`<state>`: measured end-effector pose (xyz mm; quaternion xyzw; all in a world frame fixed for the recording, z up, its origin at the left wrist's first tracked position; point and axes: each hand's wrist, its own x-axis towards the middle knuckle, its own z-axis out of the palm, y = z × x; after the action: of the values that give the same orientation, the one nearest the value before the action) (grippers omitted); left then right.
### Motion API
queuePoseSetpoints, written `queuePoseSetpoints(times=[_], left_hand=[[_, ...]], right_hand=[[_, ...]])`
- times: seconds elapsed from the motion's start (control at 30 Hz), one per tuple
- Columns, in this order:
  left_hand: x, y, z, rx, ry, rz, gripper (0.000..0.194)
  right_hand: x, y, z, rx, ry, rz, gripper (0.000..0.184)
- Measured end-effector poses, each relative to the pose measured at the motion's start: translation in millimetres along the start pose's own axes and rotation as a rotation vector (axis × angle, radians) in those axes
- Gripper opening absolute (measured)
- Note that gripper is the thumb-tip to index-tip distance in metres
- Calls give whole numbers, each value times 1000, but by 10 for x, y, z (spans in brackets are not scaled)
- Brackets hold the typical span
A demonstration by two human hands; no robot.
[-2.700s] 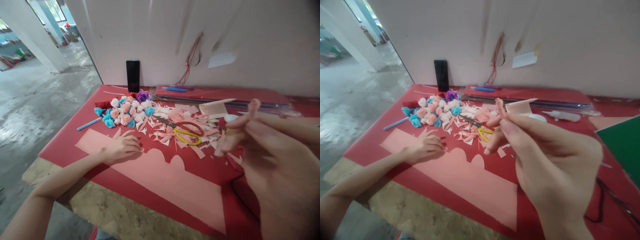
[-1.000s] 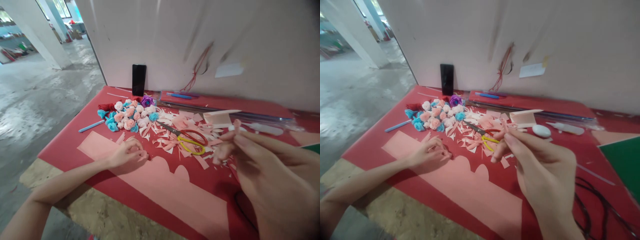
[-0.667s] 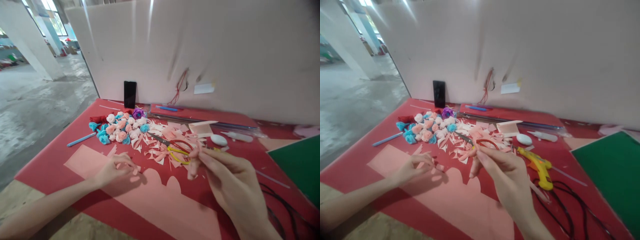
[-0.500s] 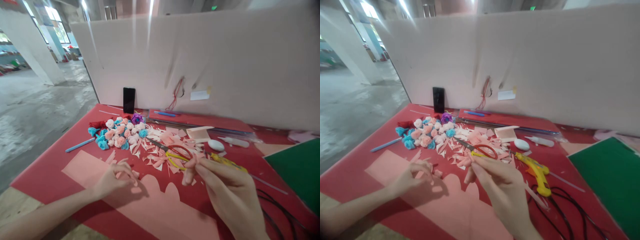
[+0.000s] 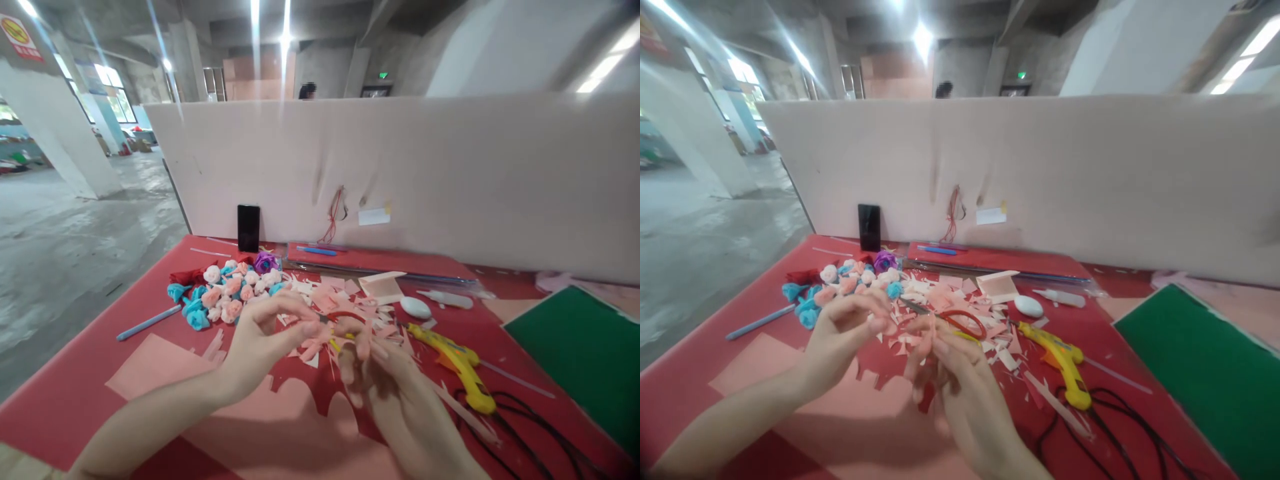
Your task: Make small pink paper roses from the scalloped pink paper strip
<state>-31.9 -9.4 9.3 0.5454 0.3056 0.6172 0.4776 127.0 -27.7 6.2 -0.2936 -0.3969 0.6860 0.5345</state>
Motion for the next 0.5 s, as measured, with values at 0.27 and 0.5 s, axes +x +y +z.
queuePoseSetpoints(times=[0.27, 0.5], left_hand=[[92, -16, 203, -417, 11, -137, 16], [69, -77, 256, -491, -32, -270, 12]], right_hand=[[28, 57, -56, -314, -40, -316, 18], [107, 91, -9, -282, -58, -353, 18]])
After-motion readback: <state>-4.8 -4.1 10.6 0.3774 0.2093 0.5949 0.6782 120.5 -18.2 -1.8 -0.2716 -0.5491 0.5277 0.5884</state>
